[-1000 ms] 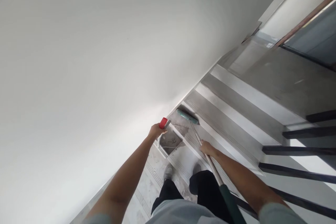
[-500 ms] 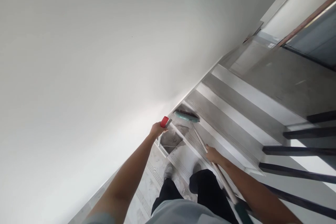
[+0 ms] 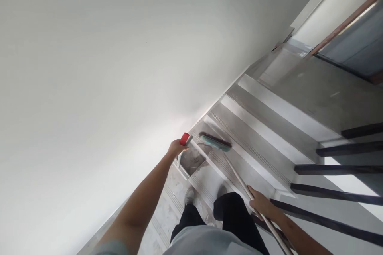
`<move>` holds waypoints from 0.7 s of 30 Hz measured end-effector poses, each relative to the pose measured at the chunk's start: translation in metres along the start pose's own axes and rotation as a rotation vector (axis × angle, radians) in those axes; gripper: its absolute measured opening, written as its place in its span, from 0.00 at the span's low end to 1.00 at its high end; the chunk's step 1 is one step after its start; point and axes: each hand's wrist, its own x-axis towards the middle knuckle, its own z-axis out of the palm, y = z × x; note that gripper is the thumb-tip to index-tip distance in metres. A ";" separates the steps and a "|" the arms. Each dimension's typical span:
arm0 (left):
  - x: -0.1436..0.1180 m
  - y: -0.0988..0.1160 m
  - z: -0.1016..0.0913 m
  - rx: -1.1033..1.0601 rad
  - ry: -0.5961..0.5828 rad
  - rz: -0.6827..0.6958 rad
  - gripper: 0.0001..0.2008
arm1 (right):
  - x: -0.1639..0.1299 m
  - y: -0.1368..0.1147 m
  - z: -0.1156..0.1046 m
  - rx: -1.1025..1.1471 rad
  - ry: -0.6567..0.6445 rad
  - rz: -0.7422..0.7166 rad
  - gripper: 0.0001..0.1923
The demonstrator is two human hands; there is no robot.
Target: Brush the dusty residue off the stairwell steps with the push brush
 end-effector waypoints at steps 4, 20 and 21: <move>0.000 -0.003 0.000 0.000 0.010 -0.004 0.11 | 0.021 0.004 0.033 0.044 0.042 0.122 0.42; -0.005 0.003 -0.001 -0.025 0.005 -0.006 0.10 | -0.051 -0.002 0.045 0.095 -0.129 0.097 0.43; -0.006 0.003 -0.002 -0.029 0.007 -0.006 0.10 | -0.051 0.008 0.042 0.046 -0.056 0.104 0.42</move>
